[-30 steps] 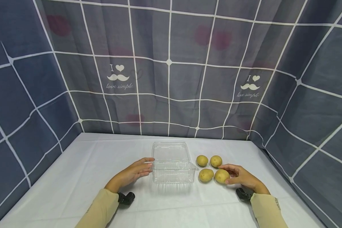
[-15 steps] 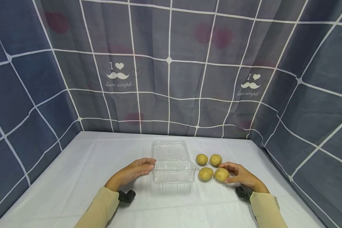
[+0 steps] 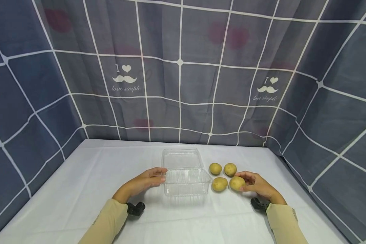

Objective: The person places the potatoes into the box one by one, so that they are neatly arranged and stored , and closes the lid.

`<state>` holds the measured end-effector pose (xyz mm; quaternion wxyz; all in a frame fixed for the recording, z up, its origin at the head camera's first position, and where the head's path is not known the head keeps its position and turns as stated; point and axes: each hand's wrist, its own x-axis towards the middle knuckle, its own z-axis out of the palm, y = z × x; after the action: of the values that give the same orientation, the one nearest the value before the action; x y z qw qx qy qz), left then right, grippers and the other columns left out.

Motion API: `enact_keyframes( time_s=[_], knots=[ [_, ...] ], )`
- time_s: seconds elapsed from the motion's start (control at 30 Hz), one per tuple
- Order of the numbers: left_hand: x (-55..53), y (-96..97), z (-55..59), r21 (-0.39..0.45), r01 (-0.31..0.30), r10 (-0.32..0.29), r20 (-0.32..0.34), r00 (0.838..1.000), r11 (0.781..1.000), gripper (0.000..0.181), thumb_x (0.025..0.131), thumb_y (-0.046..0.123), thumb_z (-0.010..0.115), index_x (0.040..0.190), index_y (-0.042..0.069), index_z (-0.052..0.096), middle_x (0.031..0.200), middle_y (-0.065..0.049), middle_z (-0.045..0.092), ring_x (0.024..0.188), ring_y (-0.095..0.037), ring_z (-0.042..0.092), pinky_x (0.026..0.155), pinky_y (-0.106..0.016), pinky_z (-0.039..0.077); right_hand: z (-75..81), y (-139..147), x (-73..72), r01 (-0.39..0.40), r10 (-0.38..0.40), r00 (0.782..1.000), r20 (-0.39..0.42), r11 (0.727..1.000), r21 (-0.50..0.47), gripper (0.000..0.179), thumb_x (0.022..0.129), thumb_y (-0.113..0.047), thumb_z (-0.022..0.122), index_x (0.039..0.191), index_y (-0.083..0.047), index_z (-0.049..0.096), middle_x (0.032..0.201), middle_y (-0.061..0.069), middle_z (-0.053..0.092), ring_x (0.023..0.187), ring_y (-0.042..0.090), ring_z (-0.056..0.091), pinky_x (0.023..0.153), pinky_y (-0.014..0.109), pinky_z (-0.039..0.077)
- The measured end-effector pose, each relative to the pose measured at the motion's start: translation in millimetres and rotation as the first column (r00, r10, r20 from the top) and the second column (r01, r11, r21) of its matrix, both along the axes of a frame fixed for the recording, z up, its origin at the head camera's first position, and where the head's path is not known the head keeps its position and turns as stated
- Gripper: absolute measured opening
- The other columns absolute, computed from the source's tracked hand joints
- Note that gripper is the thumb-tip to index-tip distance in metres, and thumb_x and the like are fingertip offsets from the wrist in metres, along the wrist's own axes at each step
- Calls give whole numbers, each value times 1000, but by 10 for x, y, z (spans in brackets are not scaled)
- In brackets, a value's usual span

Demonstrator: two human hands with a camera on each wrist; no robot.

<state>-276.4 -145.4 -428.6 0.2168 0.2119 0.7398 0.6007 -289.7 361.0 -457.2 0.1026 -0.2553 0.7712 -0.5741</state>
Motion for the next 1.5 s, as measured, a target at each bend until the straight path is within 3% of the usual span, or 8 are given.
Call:
enact_keyframes(
  time_s=[0.33,0.7,1.17,1.5],
  knots=[
    [-35,11,-22,-15,-10,9,-32,999,1000,87,97,33,73,162,-10,34,168,-31,34,152,-51,38,125,-66,35,54,-18,7,77,-77,997,-17,997,25,55,95,3,75,138,25,50,118,-13,72,102,8,65,87,20,55],
    [-58,16,-36,3,-12,13,-36,999,1000,91,94,27,83,162,-10,34,167,-30,36,151,-49,41,125,-62,37,182,-126,24,188,-182,981,-69,979,84,54,92,0,80,138,17,58,117,-10,71,106,10,64,88,24,55],
    [-123,42,-93,-4,-16,16,-99,995,1000,95,87,16,90,161,-10,36,168,-28,35,154,-51,37,125,-53,41,256,-275,24,219,-206,960,-189,975,48,48,90,3,80,133,16,62,116,-6,71,100,9,66,83,22,57],
    [-137,64,-103,-6,-17,16,-114,993,1000,97,84,11,92,160,-10,35,167,-30,34,155,-52,34,126,-58,37,278,-364,15,219,-207,951,-230,975,26,45,90,5,81,131,15,64,119,-5,72,100,9,67,84,21,58]
  ],
)
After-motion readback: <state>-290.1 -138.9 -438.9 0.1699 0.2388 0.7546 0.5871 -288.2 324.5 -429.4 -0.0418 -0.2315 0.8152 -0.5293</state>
